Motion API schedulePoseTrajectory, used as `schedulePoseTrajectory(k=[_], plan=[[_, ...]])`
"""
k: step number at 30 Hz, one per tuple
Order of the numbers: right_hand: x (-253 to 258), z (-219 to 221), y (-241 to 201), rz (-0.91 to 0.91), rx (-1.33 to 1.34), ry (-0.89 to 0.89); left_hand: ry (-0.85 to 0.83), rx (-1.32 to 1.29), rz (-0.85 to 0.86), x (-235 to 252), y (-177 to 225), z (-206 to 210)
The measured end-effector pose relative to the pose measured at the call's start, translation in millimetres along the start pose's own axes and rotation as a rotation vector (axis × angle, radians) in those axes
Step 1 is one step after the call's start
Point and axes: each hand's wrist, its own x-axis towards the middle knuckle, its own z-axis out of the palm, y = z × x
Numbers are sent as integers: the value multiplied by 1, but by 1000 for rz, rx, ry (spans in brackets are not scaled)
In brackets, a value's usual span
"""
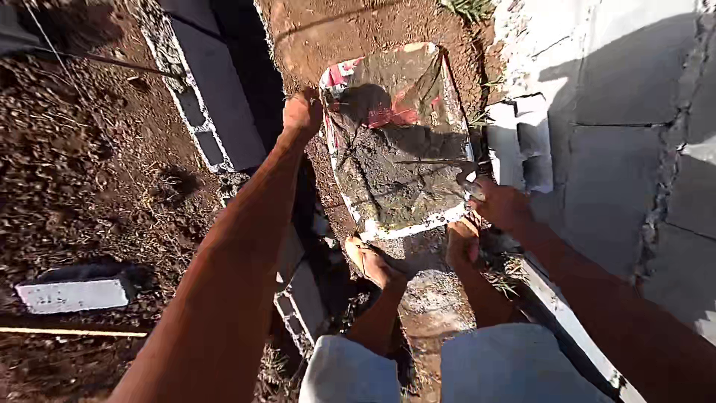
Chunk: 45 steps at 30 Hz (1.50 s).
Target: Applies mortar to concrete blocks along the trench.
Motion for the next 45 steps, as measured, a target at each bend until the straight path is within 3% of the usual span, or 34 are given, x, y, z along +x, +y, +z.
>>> schedulePoseTrajectory(k=[3,6,9,13,16,20,25,27,31,35,37,41,45], plan=[[14,17,14,-43,45,52,-4,116,106,61,21,-11],[22,38,34,-87,153,89,-37,90,117,103,30,8],[29,57,56,-70,286,93,-38,-43,32,119,29,34],[19,55,60,41,491,62,27,65,21,119,39,45],[5,53,21,191,844,52,62,48,69,81,57,38],[-16,28,-74,449,1456,15,108,14,116,4,70,28],[-66,0,-204,357,1957,-31,41,-48,150,-60,70,25],[-76,-1,-249,308,1964,-45,24,-69,153,-71,75,23],[-43,11,-297,260,1561,43,19,-49,271,-84,88,20],[23,24,-280,465,1541,-82,-9,16,437,-93,75,25],[36,36,-257,518,1535,-118,-1,-19,394,-90,65,24],[-4,42,-239,485,1546,8,16,-31,236,-81,66,11],[-7,20,-270,366,1456,83,4,-7,300,-91,81,13]])
